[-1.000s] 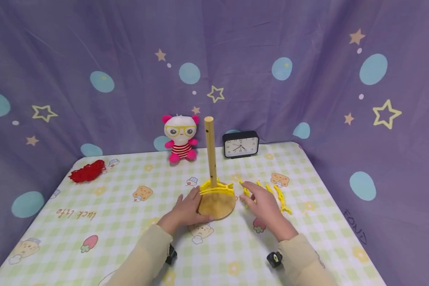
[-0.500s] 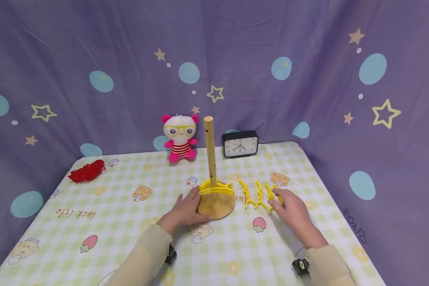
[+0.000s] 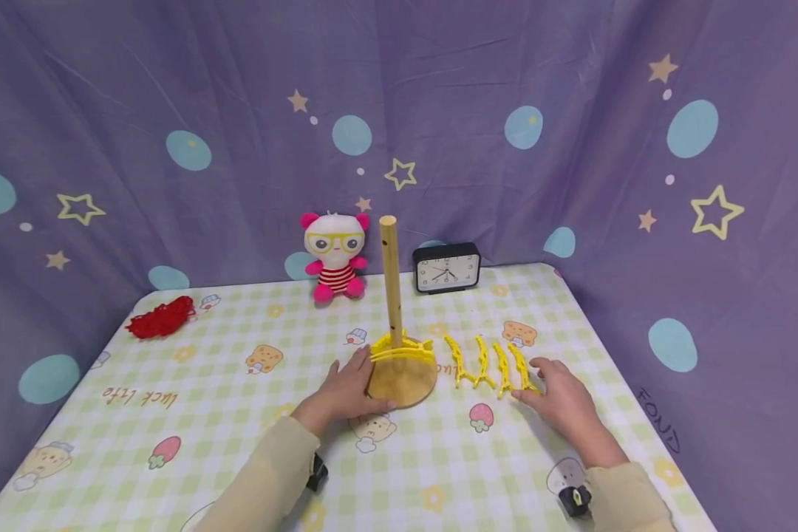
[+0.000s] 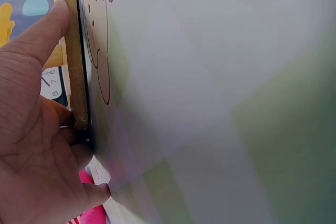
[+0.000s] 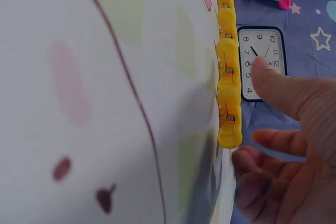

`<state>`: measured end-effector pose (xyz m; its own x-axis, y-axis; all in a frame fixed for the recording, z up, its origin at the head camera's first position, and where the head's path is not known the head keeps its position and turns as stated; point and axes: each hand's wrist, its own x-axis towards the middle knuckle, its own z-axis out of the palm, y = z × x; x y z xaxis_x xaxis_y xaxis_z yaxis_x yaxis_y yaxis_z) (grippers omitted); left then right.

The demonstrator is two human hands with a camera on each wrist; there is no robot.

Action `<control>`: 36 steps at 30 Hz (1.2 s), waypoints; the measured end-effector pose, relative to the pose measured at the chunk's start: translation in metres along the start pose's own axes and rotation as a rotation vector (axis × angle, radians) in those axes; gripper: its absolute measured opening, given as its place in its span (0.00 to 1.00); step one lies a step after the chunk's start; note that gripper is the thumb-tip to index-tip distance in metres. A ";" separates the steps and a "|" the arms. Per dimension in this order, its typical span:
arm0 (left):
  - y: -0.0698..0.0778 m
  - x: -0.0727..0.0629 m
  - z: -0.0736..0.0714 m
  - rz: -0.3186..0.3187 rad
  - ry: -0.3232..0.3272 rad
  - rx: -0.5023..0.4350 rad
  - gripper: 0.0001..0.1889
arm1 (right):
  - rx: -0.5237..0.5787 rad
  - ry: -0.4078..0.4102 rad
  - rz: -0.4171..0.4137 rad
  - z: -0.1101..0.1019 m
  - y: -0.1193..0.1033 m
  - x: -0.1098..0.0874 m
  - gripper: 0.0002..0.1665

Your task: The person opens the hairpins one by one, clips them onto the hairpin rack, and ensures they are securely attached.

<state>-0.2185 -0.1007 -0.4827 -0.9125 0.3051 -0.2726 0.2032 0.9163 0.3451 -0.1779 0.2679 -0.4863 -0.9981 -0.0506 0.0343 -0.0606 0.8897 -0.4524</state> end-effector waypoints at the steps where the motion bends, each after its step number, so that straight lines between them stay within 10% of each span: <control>1: 0.000 0.000 0.000 0.001 0.001 -0.003 0.59 | 0.004 -0.025 0.017 0.000 0.001 0.000 0.42; 11: -0.001 0.001 0.001 0.006 0.004 -0.005 0.60 | -0.048 -0.170 0.094 0.007 0.005 0.007 0.43; 36: -0.002 0.000 0.002 0.027 0.014 0.010 0.59 | 0.061 0.029 0.043 0.002 0.005 0.003 0.22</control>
<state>-0.2181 -0.1020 -0.4846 -0.9113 0.3265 -0.2508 0.2315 0.9101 0.3437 -0.1808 0.2713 -0.4904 -0.9993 0.0012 0.0384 -0.0185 0.8613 -0.5078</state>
